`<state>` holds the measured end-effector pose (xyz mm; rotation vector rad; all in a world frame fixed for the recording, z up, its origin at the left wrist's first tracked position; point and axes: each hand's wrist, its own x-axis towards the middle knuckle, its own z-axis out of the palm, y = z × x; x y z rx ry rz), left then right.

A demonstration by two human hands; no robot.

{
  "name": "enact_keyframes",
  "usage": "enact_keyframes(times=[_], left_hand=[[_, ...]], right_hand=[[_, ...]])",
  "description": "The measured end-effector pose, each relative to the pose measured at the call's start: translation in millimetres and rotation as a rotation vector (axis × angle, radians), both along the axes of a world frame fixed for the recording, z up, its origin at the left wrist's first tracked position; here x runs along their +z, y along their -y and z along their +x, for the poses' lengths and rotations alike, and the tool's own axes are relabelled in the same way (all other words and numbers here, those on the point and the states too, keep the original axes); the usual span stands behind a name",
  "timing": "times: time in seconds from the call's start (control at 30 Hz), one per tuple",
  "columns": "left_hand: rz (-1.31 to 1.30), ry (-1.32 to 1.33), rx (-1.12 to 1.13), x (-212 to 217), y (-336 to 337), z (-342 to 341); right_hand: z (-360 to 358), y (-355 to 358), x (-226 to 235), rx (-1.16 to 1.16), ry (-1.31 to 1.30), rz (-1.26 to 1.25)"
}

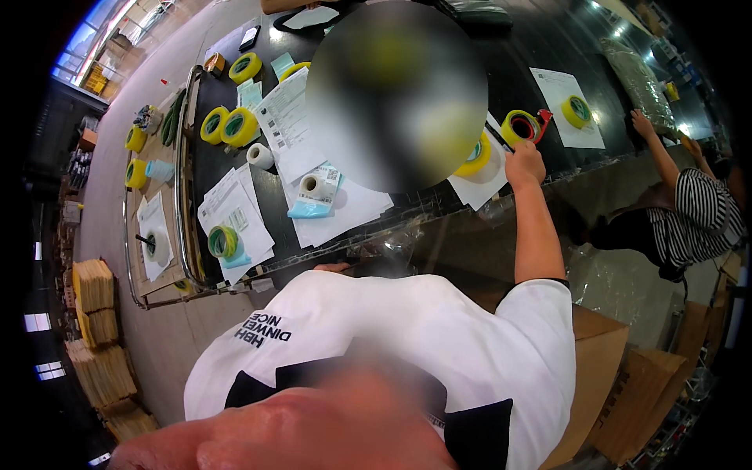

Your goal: The person peels a shipping label and applies it to a large cardboard box, writes on the side of the box with a marker, and handles a strip of barcode stickers.

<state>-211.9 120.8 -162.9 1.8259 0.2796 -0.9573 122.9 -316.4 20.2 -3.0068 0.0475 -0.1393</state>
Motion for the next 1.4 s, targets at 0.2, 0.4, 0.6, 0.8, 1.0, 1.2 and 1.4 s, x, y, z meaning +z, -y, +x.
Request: enact_keyframes(times=[0.2, 0.4, 0.6, 0.8, 1.0, 1.2, 1.4], left_hand=[[-0.038, 0.051, -0.104, -1, 4, 2], [-0.088, 0.14, -0.247, 5, 1, 12], [-0.148, 0.33, -0.255, 27, 11, 34], [-0.015, 0.264, -0.339, 129, 44, 31], [0.099, 1.114, -0.962, 59, 87, 56], [-0.471, 0.456, -0.603, 96, 168, 41], [-0.608, 0.491, -0.615, 111, 267, 32]], right_hand=[[-46, 23, 28, -0.008, 0.122, 0.218], [-124, 34, 53, -0.012, 0.201, 0.559], [-246, -6, 83, -0.196, 0.097, 1.083], [-385, -60, 71, -0.403, 0.236, 1.301], [-510, -74, 46, -0.505, 0.741, 1.758], [-668, -52, 51, -0.487, 1.257, 2.054], [-817, -35, 38, -0.861, 1.839, 1.646]])
